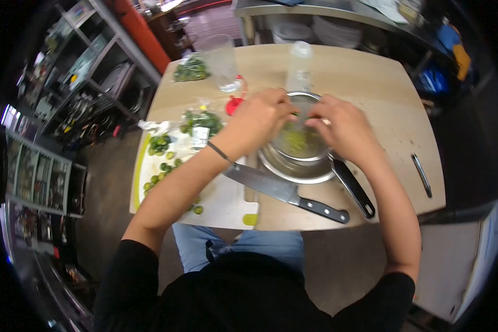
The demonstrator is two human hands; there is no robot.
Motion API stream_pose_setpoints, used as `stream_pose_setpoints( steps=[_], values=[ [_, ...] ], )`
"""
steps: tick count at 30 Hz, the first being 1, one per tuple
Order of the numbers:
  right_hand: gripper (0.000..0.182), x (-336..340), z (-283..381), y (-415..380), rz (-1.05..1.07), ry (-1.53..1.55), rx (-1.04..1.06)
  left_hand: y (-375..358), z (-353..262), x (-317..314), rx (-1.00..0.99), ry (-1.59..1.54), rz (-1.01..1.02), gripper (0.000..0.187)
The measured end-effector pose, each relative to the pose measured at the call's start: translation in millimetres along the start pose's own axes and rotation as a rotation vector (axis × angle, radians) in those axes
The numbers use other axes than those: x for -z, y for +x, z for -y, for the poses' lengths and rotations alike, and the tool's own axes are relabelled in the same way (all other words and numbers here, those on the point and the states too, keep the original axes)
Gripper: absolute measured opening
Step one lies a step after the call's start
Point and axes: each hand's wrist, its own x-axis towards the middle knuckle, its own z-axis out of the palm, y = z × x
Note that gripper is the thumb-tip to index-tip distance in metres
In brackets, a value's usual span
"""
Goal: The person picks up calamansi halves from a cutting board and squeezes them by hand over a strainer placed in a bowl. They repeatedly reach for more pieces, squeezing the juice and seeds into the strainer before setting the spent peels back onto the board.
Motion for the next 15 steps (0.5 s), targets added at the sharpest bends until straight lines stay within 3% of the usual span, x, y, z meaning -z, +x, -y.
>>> stream_pose_setpoints(
  steps=[2, 3, 4, 5, 7, 12, 15],
  values=[
    [0.010, 8, 12, 5, -0.001, -0.024, -0.086, -16, 0, 6, 0.067, 0.017, -0.040, 0.014],
    [0.010, 2, 13, 3, -0.003, -0.001, -0.046, -26, -3, 7, 0.058, 0.004, 0.052, 0.015],
    [0.010, -3, 12, 0, 0.145, -0.060, -0.074, -36, -4, 15, 0.044, -0.016, 0.142, 0.015],
    [0.010, -6, 15, 3, 0.292, -0.130, -0.108, -48, -3, 25, 0.058, 0.010, 0.136, 0.015],
    [0.010, -3, 31, 15, 0.240, -0.105, -0.066, -72, -2, 54, 0.053, -0.021, 0.042, 0.016],
    [0.011, -19, 87, 54, 0.180, 0.000, 0.120, -159, 37, 145, 0.461, -0.012, -0.061, 0.014],
    [0.013, -61, 125, 82, 0.335, 0.007, 0.278, -215, 63, 171, 0.640, 0.103, -0.042, 0.017]
  ],
)
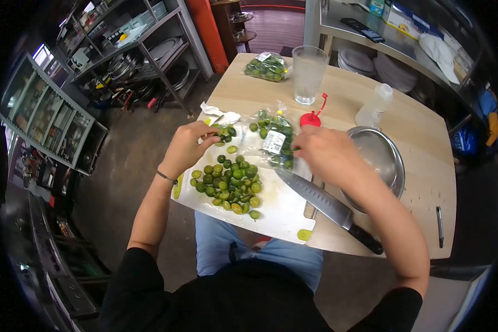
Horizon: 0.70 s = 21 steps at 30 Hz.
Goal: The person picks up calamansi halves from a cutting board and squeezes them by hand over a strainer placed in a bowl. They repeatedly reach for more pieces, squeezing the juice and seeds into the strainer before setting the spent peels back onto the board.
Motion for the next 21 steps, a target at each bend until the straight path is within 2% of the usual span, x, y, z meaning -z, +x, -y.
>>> stream_pose_setpoints(
  steps=[2, 4, 6, 8, 10, 12, 14, 15, 16, 17, 19, 21],
  values=[
    [0.015, -26, 19, 35, 0.078, 0.005, 0.065, -18, 29, -3, 0.137, -0.002, 0.049, 0.019],
    [0.018, -52, 35, 68, 0.096, -0.007, 0.106, -29, 40, -11, 0.151, -0.028, 0.053, 0.019],
    [0.018, -75, 47, 96, 0.097, -0.028, 0.132, -34, 40, -21, 0.141, -0.111, 0.064, 0.019],
    [0.019, -90, 55, 114, 0.119, -0.026, 0.050, -34, 40, -27, 0.129, -0.121, 0.051, 0.018],
    [0.017, -93, 55, 118, 0.098, -0.046, 0.050, -33, 43, -31, 0.045, -0.031, -0.098, 0.019],
    [0.014, -87, 48, 112, 0.073, 0.008, 0.032, -36, 40, -23, 0.035, -0.011, -0.130, 0.019],
    [0.014, -82, 48, 101, 0.108, 0.024, 0.011, -39, 35, -13, 0.124, -0.016, -0.042, 0.019],
    [0.014, -82, 51, 95, 0.177, -0.024, 0.016, -40, 35, -11, 0.124, -0.018, -0.043, 0.019],
    [0.014, -82, 53, 90, 0.245, -0.071, 0.021, -41, 34, -10, 0.058, -0.034, 0.050, 0.020],
    [0.014, -88, 54, 87, 0.244, -0.072, 0.021, -41, 33, -9, -0.008, -0.050, 0.143, 0.021],
    [0.014, -102, 60, 88, 0.154, -0.142, 0.106, -37, 29, -14, -0.025, 0.016, 0.195, 0.022],
    [0.013, -103, 67, 92, 0.141, -0.195, 0.084, -31, 25, -20, -0.040, 0.084, 0.248, 0.023]
  ],
)
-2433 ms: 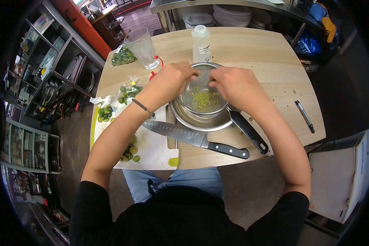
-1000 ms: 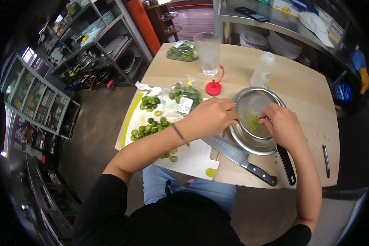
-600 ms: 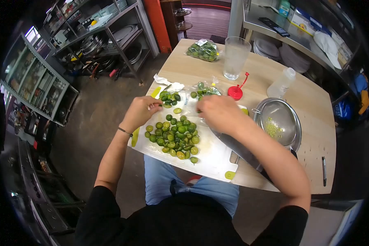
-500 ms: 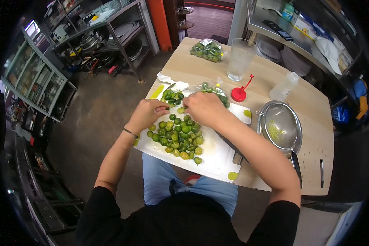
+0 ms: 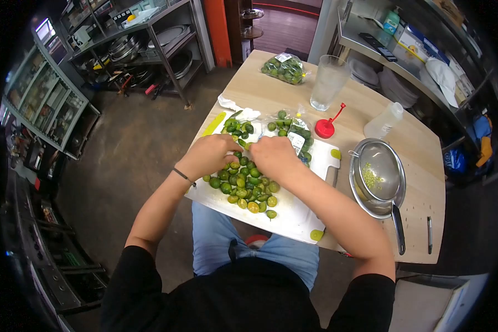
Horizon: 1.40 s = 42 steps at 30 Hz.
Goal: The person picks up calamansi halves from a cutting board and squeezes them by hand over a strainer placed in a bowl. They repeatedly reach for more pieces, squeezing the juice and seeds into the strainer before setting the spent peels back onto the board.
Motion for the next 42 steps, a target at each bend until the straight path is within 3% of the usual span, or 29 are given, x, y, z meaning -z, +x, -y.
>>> stream_pose_setpoints(
  steps=[3, 5, 9, 11, 14, 15, 17, 19, 21, 23, 26, 28, 35, 37, 42],
  values=[
    [0.012, 3, 9, 6, -0.010, -0.068, -0.019, 10, -7, 0, -0.003, 0.058, 0.092, 0.023],
    [0.012, 3, 12, 6, -0.019, -0.091, -0.014, 17, -14, 5, 0.106, 0.166, 0.183, 0.020],
    [0.012, 2, 5, 3, -0.002, -0.078, 0.024, 22, -4, 2, 0.035, 0.149, 0.210, 0.021],
    [0.014, 3, -2, -1, 0.026, -0.039, 0.026, 21, -2, 6, 0.072, -0.095, 0.177, 0.023],
    [0.029, 21, -16, -11, 0.014, 0.350, 0.014, 23, -14, 25, 0.115, -0.261, 0.094, 0.028],
    [0.029, 28, -25, -16, 0.013, 0.351, 0.004, 24, -17, 28, 0.107, -0.263, 0.100, 0.028],
    [0.028, 40, -43, -32, -0.109, 0.535, 0.101, 29, -25, 31, 0.040, -0.429, -0.025, 0.026],
    [0.029, 67, -53, -60, -0.073, 0.553, 0.017, 38, -43, 34, 0.016, -0.491, 0.020, 0.025],
    [0.028, 78, -72, -92, -0.217, 0.496, 0.001, 52, -63, 26, -0.034, -0.690, 0.032, 0.024],
    [0.026, 91, -89, -130, -0.280, 0.436, -0.038, 69, -96, 24, -0.121, -0.628, 0.080, 0.024],
    [0.021, 116, -107, -184, -0.285, 0.313, -0.255, 101, -141, 8, -0.301, -0.549, 0.063, 0.025],
    [0.019, 111, -124, -212, -0.287, 0.248, -0.324, 124, -170, -5, -0.475, -0.435, -0.018, 0.027],
    [0.014, 57, -163, -240, -0.204, 0.073, -0.365, 187, -220, -60, -0.559, -0.258, 0.034, 0.025],
    [0.012, 49, -169, -240, -0.204, 0.088, -0.353, 191, -226, -64, -0.471, -0.256, 0.108, 0.023],
    [0.008, 40, -173, -241, -0.242, 0.087, -0.310, 191, -230, -71, -0.472, -0.254, 0.076, 0.025]
  ],
)
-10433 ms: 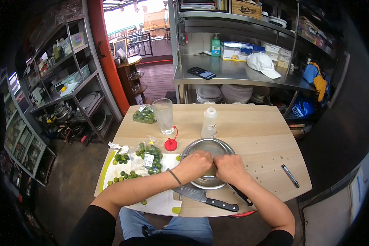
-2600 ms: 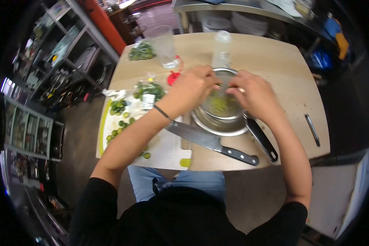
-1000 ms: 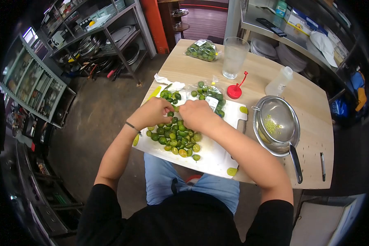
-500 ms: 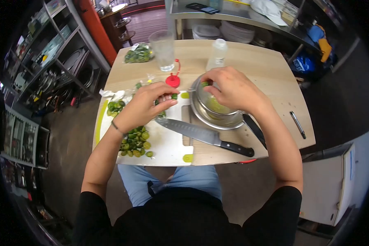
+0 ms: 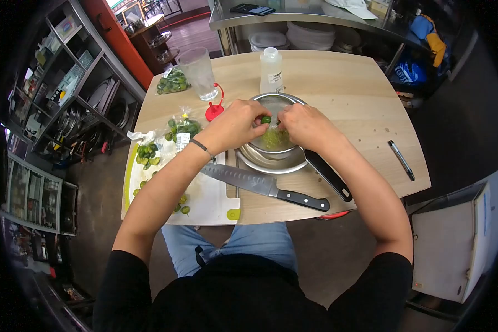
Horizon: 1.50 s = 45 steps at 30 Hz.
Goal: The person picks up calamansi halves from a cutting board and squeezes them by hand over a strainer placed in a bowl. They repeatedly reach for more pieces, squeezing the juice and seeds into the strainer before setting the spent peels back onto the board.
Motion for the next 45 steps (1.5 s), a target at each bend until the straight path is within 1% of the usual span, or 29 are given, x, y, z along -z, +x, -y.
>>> stream_pose_setpoints(
  steps=[1, 5, 7, 11, 14, 16, 19, 20, 22, 24, 27, 33, 37, 42, 45],
  values=[
    [0.008, 0, 2, 0, -0.012, -0.007, -0.007, 0, 0, -1, -0.038, 0.014, -0.024, 0.026],
    [0.008, 1, 4, -1, -0.027, -0.043, -0.043, 4, 1, -7, -0.039, 0.026, -0.006, 0.022],
    [0.008, 1, 1, -2, -0.043, -0.052, -0.057, 7, 5, -14, -0.126, 0.069, -0.053, 0.017],
    [0.009, 7, 4, -3, -0.035, -0.069, -0.108, 9, 8, -26, -0.073, 0.110, -0.026, 0.013],
    [0.010, 8, 2, -3, -0.003, -0.075, -0.101, 11, 16, -34, -0.091, 0.168, 0.014, 0.009],
    [0.010, 10, 5, -3, 0.013, -0.097, -0.112, 11, 16, -35, -0.133, 0.180, -0.009, 0.007],
    [0.010, 13, 9, -4, 0.023, -0.136, -0.126, 12, 15, -36, -0.136, 0.191, -0.028, 0.004],
    [0.011, 14, 9, -5, 0.017, -0.153, -0.127, 12, 14, -36, -0.136, 0.191, -0.028, 0.004],
    [0.011, 16, 10, -5, 0.014, -0.163, -0.132, 13, 10, -35, -0.112, 0.141, -0.101, 0.005],
    [0.012, 18, 11, -5, 0.012, -0.173, -0.137, 15, 10, -31, -0.113, 0.139, -0.106, 0.006],
    [0.012, 20, 11, -5, 0.065, -0.175, -0.166, 16, 10, -28, -0.112, 0.147, -0.106, 0.007],
    [0.010, 12, 5, -3, 0.018, -0.063, -0.100, 14, 12, -29, -0.138, 0.178, -0.118, 0.013],
    [0.008, 11, 6, -1, -0.077, -0.037, -0.048, 13, 11, -26, -0.102, 0.209, -0.140, 0.017],
    [0.004, 12, 6, 1, -0.133, -0.072, -0.020, 14, 6, -21, -0.149, 0.188, -0.205, 0.017],
    [0.004, 21, 11, 1, -0.139, -0.019, -0.013, 14, 4, -17, -0.166, 0.179, -0.222, 0.016]
  ],
)
